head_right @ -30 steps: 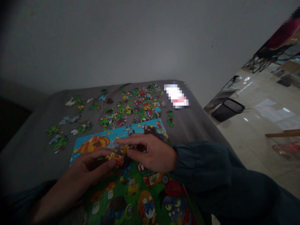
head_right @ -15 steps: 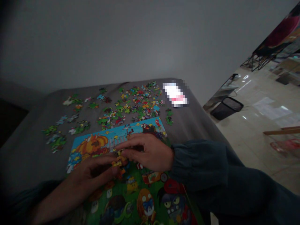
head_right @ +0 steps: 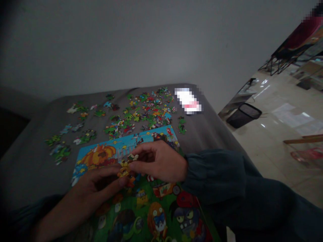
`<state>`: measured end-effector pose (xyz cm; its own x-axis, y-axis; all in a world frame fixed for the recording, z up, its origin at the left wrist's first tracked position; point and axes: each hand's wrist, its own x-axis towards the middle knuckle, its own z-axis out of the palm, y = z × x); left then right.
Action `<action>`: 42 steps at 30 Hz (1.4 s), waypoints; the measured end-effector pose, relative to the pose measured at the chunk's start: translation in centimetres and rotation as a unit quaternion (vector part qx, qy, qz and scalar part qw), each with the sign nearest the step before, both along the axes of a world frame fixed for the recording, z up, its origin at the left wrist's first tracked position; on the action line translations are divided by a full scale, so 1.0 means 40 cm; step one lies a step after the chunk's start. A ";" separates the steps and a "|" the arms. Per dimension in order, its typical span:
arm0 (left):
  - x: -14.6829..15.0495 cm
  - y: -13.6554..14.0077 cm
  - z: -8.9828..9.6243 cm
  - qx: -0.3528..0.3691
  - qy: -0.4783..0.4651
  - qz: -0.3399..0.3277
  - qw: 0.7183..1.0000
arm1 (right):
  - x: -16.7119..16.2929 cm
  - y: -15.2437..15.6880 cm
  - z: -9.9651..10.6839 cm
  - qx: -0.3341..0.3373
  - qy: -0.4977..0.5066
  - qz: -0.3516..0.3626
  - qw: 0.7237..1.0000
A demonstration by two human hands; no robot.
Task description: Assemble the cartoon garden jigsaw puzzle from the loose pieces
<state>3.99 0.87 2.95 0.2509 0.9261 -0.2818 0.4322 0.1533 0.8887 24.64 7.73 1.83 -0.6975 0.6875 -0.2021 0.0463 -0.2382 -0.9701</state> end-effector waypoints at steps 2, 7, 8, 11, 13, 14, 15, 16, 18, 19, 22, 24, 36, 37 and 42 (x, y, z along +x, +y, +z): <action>-0.002 0.002 0.002 0.004 -0.004 0.018 1.000 | 0.000 0.000 0.000 0.024 0.012 -0.011 1.000; -0.008 0.003 0.006 0.000 -0.008 0.042 0.999 | 0.001 0.001 0.010 0.103 0.000 -0.024 0.994; -0.007 0.003 0.006 -0.003 -0.007 0.036 0.999 | 0.002 0.000 0.011 0.119 -0.011 -0.026 0.992; -0.004 0.002 0.008 -0.016 0.000 0.029 0.999 | 0.002 -0.002 0.016 0.168 -0.038 -0.027 0.985; 0.000 0.003 0.011 -0.021 0.004 0.034 0.999 | 0.003 -0.005 0.018 0.194 -0.042 -0.029 0.980; 0.002 0.003 0.013 -0.024 0.004 0.039 0.999 | 0.003 -0.006 0.019 0.205 -0.041 -0.032 0.977; 0.004 0.004 0.014 -0.027 0.001 0.045 0.999 | 0.002 -0.007 0.020 0.216 -0.039 -0.034 0.975; 0.005 0.004 0.015 -0.030 -0.003 0.050 0.998 | 0.002 -0.008 0.021 0.224 -0.037 -0.035 0.973; 0.008 0.005 0.016 -0.035 -0.011 0.055 0.998 | 0.000 -0.009 0.022 0.235 -0.035 -0.032 0.971; 0.009 0.005 0.016 -0.037 -0.015 0.057 0.998 | 0.000 -0.010 0.022 0.232 -0.034 -0.029 0.972; 0.011 0.005 0.015 -0.028 -0.029 0.082 0.996 | -0.002 -0.013 0.025 0.174 -0.015 -0.030 0.984; 0.012 0.004 0.017 -0.023 -0.063 0.128 0.990 | -0.003 -0.016 0.028 0.121 -0.002 -0.036 0.992; 0.035 -0.023 0.000 -0.185 -0.374 0.166 0.893 | -0.023 -0.041 0.037 0.224 -0.089 0.037 0.970; 0.035 -0.025 -0.002 -0.183 -0.373 0.143 0.898 | -0.026 -0.043 0.038 0.234 -0.097 0.032 0.967; 0.031 -0.029 0.001 -0.162 -0.391 0.097 0.901 | -0.027 -0.043 0.032 0.258 -0.126 0.006 0.958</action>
<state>5.22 -0.31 2.99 0.3327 0.8748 -0.3523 -0.3697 0.4647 0.8046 23.55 6.01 3.09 -0.6801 0.7331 0.0005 0.2933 0.2727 -0.9163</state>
